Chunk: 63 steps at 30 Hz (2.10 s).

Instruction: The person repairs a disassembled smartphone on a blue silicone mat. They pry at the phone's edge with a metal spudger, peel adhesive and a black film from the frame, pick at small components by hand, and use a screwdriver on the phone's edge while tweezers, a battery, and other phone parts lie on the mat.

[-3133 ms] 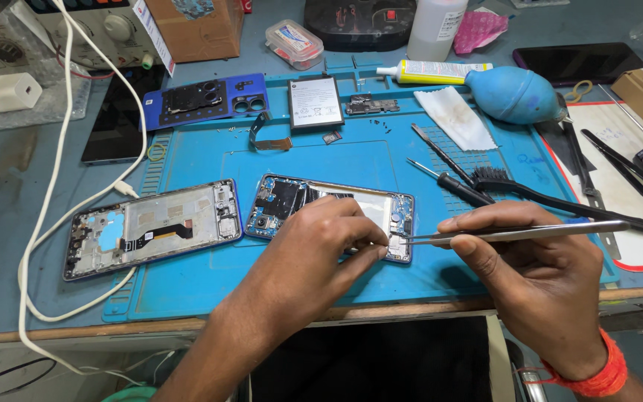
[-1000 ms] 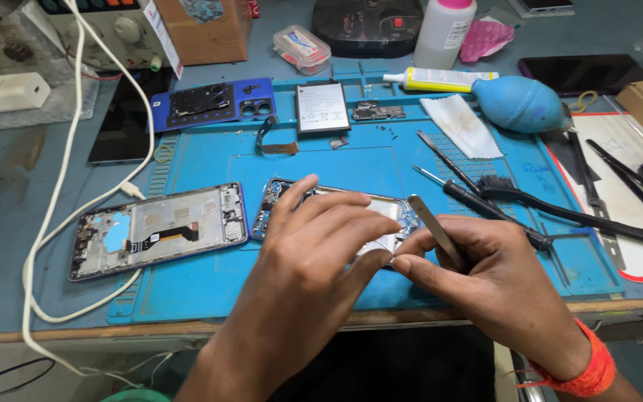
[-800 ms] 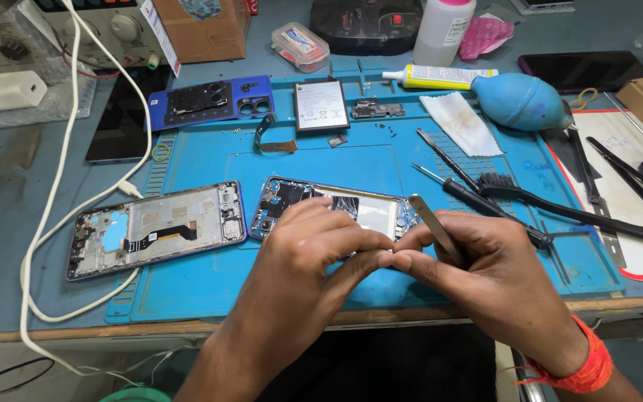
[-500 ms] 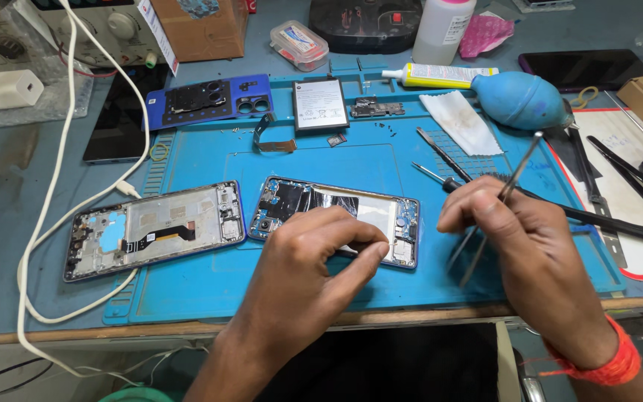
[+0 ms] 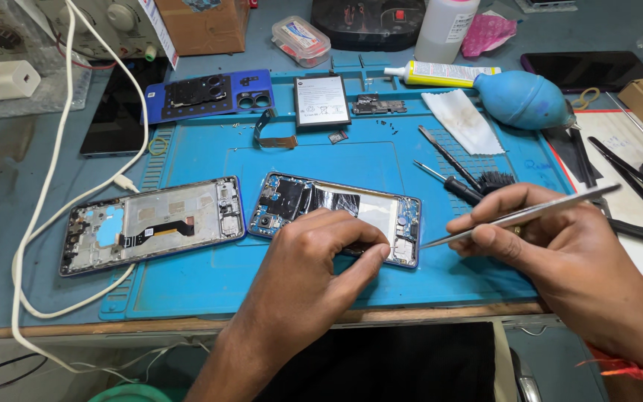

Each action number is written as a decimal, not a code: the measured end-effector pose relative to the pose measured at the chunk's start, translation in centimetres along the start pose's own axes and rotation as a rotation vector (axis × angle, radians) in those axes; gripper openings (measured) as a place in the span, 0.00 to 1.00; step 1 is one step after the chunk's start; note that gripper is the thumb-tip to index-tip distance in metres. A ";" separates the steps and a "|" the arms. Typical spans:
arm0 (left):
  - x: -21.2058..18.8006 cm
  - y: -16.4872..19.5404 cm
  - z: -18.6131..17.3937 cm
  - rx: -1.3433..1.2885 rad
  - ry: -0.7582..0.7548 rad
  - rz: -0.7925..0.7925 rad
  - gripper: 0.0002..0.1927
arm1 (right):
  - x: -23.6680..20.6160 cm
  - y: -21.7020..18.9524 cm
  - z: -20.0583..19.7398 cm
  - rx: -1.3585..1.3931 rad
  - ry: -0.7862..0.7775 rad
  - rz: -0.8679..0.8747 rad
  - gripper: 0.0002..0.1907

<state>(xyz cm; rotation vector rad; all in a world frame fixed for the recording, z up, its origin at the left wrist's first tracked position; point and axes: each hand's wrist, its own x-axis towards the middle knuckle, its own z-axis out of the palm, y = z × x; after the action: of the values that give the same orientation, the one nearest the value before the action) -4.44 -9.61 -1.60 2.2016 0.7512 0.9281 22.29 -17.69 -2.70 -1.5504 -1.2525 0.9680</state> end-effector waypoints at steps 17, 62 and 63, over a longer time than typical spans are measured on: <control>-0.1 0.1 0.1 0.005 0.001 0.001 0.07 | 3.3 -1.7 1.7 0.175 -0.101 0.099 0.14; 0.0 0.2 0.0 0.001 -0.014 -0.009 0.08 | 4.7 -3.2 2.2 0.158 -0.158 0.115 0.24; 0.0 0.2 0.0 0.002 -0.015 -0.006 0.08 | 4.7 -3.1 2.3 0.157 -0.159 0.123 0.24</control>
<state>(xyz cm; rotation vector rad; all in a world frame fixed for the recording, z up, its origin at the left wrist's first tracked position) -4.39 -9.70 -1.44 2.2043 0.7518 0.9072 20.13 -12.43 -0.54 -1.4637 -1.1685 1.2599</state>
